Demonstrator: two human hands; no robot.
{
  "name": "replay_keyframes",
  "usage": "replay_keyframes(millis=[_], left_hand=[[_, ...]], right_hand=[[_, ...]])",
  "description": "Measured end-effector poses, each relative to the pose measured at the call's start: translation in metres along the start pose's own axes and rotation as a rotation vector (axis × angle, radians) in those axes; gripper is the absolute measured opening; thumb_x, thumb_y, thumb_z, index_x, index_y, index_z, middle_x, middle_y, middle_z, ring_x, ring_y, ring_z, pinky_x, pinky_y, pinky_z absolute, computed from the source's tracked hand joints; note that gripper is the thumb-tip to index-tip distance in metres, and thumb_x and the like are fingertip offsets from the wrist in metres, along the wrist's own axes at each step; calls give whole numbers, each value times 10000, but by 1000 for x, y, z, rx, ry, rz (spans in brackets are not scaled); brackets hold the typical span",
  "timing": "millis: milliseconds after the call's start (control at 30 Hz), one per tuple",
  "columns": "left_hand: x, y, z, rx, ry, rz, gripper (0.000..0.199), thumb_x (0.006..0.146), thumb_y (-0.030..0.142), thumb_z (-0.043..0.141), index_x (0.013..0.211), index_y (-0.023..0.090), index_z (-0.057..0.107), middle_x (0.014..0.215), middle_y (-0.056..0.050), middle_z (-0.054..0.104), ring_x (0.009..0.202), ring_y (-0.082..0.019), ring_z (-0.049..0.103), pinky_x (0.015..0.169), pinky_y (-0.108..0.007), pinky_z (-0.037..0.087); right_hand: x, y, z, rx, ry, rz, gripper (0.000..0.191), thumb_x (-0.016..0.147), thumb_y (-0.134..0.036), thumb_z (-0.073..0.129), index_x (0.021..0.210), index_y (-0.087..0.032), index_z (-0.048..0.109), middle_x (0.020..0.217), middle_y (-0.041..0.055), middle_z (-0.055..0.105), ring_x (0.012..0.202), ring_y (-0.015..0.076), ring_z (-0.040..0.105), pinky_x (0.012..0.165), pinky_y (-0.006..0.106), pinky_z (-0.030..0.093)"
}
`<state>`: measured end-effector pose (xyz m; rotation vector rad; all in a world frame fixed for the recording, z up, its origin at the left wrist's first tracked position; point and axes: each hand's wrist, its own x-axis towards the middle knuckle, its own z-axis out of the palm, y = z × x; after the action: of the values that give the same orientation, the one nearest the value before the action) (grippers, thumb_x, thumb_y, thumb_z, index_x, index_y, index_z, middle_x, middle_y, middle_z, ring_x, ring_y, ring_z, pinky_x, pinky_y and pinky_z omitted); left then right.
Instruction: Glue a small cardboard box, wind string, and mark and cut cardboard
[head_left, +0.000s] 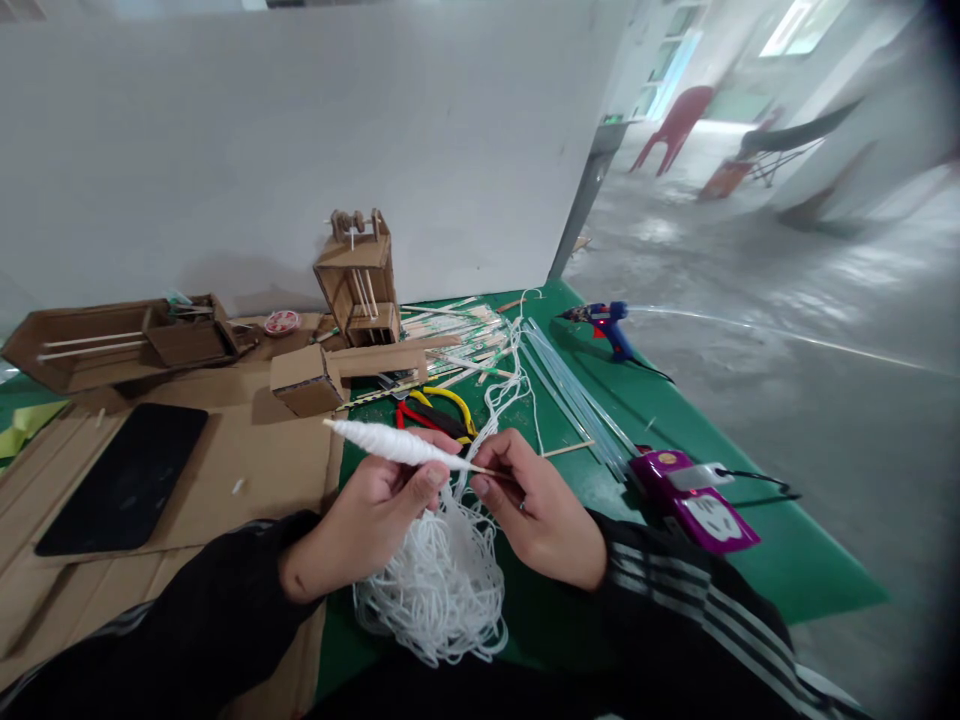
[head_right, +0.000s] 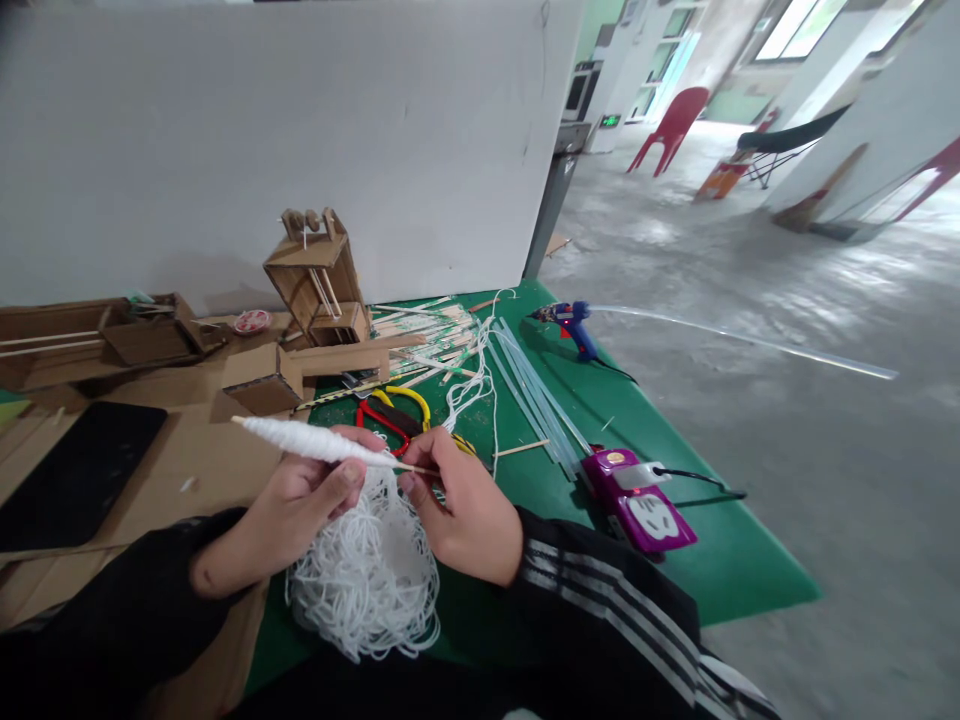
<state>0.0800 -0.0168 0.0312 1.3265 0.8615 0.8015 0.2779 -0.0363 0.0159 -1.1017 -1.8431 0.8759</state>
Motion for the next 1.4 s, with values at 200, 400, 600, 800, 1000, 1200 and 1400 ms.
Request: replay_keyframes(millis=[200, 400, 600, 800, 1000, 1200, 1400], left_hand=[[0, 3, 2, 11, -34, 43, 276, 908, 390, 577, 1088, 181, 584, 682, 31, 528, 622, -106, 482, 595, -236, 434], [0, 5, 2, -5, -16, 53, 270, 903, 377, 588, 1080, 173, 588, 704, 17, 567, 671, -121, 530, 639, -252, 456], [-1, 2, 2, 0, -50, 51, 222, 914, 340, 585, 1079, 191, 599, 781, -4, 608, 734, -130, 562, 672, -253, 454], [0, 2, 0, 58, -61, 73, 246, 931, 357, 554, 1101, 188, 610, 799, -20, 625, 772, -151, 579, 707, -278, 463], [-1, -2, -1, 70, -101, 77, 256, 946, 355, 534, 1138, 198, 595, 826, -26, 626, 792, -152, 583, 720, -278, 464], [0, -2, -2, 63, -76, 54, 244, 931, 356, 559, 1107, 194, 604, 796, -13, 618, 761, -142, 566, 703, -270, 454], [0, -1, -2, 25, -74, 31, 253, 927, 350, 569, 1125, 193, 587, 807, -17, 634, 779, -144, 583, 711, -270, 460]], right_hand=[[2, 2, -1, -106, 12, -66, 208, 1004, -251, 371, 844, -200, 493, 755, 21, 521, 666, 147, 453, 610, 279, 365], [0, 2, 1, -10, 12, -23, 60, 966, -258, 458, 973, -201, 443, 795, 7, 511, 645, 138, 457, 595, 272, 390], [1, 3, 0, -64, -9, -71, 190, 1004, -237, 365, 861, -202, 486, 727, 4, 512, 636, 140, 447, 597, 277, 365], [-1, 1, 3, 42, 15, -25, 56, 974, -262, 441, 973, -206, 433, 804, 4, 495, 639, 133, 453, 588, 268, 393], [0, 3, 2, -40, 3, -65, 172, 1007, -239, 366, 907, -202, 501, 749, 1, 521, 652, 138, 460, 621, 277, 380], [0, 1, 2, -11, 4, -44, 65, 980, -253, 432, 949, -201, 456, 788, 6, 518, 655, 137, 465, 611, 274, 389], [0, 0, 0, -33, 17, -63, 133, 991, -268, 404, 905, -203, 481, 745, -1, 516, 628, 135, 458, 580, 270, 370]])
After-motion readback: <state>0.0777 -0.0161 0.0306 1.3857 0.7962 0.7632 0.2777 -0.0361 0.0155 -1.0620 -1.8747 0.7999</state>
